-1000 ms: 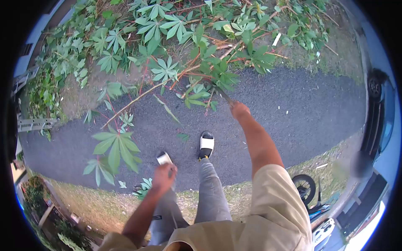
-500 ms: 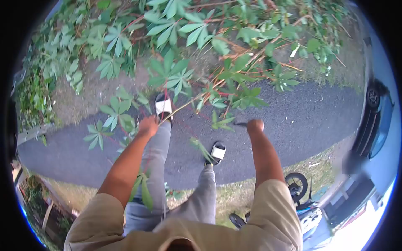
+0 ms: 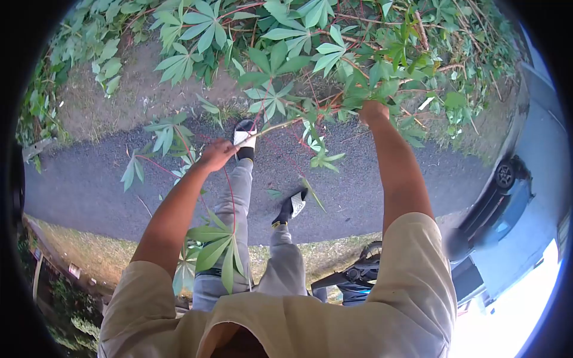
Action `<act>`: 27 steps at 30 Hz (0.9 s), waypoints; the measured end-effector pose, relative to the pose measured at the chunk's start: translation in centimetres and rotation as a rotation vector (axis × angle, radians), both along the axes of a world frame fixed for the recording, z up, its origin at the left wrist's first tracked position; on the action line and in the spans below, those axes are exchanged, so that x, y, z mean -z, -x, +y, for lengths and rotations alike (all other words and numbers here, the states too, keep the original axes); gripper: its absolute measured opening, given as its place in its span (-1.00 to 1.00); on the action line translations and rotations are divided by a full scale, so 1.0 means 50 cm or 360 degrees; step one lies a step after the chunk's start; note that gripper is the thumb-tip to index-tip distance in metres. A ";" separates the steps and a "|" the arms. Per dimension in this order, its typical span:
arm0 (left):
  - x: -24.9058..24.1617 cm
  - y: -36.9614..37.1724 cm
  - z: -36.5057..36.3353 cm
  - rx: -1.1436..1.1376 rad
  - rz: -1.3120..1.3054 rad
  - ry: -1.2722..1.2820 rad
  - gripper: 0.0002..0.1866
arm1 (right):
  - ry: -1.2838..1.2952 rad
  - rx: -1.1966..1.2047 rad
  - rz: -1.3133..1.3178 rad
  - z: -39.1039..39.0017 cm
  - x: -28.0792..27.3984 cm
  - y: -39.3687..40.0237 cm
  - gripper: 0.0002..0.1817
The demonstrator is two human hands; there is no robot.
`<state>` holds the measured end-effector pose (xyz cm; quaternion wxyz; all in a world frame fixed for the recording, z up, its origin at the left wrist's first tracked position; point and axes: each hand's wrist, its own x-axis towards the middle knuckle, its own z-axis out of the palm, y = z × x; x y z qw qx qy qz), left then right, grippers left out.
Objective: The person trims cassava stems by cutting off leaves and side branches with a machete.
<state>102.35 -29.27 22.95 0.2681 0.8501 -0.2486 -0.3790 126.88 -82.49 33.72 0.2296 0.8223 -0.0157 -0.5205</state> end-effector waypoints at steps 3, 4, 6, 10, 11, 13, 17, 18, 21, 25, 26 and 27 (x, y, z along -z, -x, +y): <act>-0.174 -0.183 0.000 -0.0755 0.0048 -0.0099 -0.75 | -0.0071 0.0110 -0.0170 -0.021 -0.044 0.024 -0.49; -0.176 -0.224 0.012 -0.0753 -0.0173 -0.0103 -0.76 | -0.0080 0.0153 -0.0273 -0.021 -0.056 0.047 -0.49; -0.232 -0.344 0.030 -0.0524 -0.0194 -0.0060 -0.74 | -0.0063 0.0287 -0.0400 -0.037 -0.069 0.133 -0.46; -0.367 -0.513 0.002 -0.0324 -0.0248 -0.0140 -0.71 | -0.0209 0.0762 -0.0425 -0.031 -0.079 0.353 -0.44; -0.423 -0.530 -0.023 -0.0318 -0.0290 -0.0128 -0.71 | -0.0302 0.0858 -0.0250 -0.079 -0.034 0.447 -0.39; -0.459 -0.524 -0.045 -0.0290 -0.0328 -0.0131 -0.70 | -0.0595 0.0868 -0.0408 -0.078 -0.008 0.641 -0.40; -0.307 -0.385 0.019 -0.0586 -0.0189 -0.0340 -0.66 | -0.0771 0.1016 -0.0285 0.052 -0.190 0.797 -0.40; -0.229 -0.330 0.041 -0.0536 -0.0271 -0.0280 -0.66 | -0.0869 0.0993 -0.0319 0.043 -0.181 0.870 -0.40; -0.279 -0.284 -0.053 -0.0524 -0.0124 -0.0414 -0.67 | -0.1040 0.1290 -0.0663 0.073 -0.321 0.870 -0.48; -0.304 -0.203 -0.088 -0.0621 -0.0088 -0.0480 -0.69 | -0.1236 0.1105 -0.0831 -0.040 -0.266 0.832 -0.45; -0.303 -0.169 -0.093 -0.0512 -0.0464 -0.0699 -0.70 | -0.1269 0.1118 -0.0855 -0.074 -0.245 0.807 -0.45; -0.311 -0.146 -0.111 -0.0408 -0.0838 -0.0920 -0.69 | -0.1287 0.1160 -0.0802 -0.110 -0.234 0.776 -0.44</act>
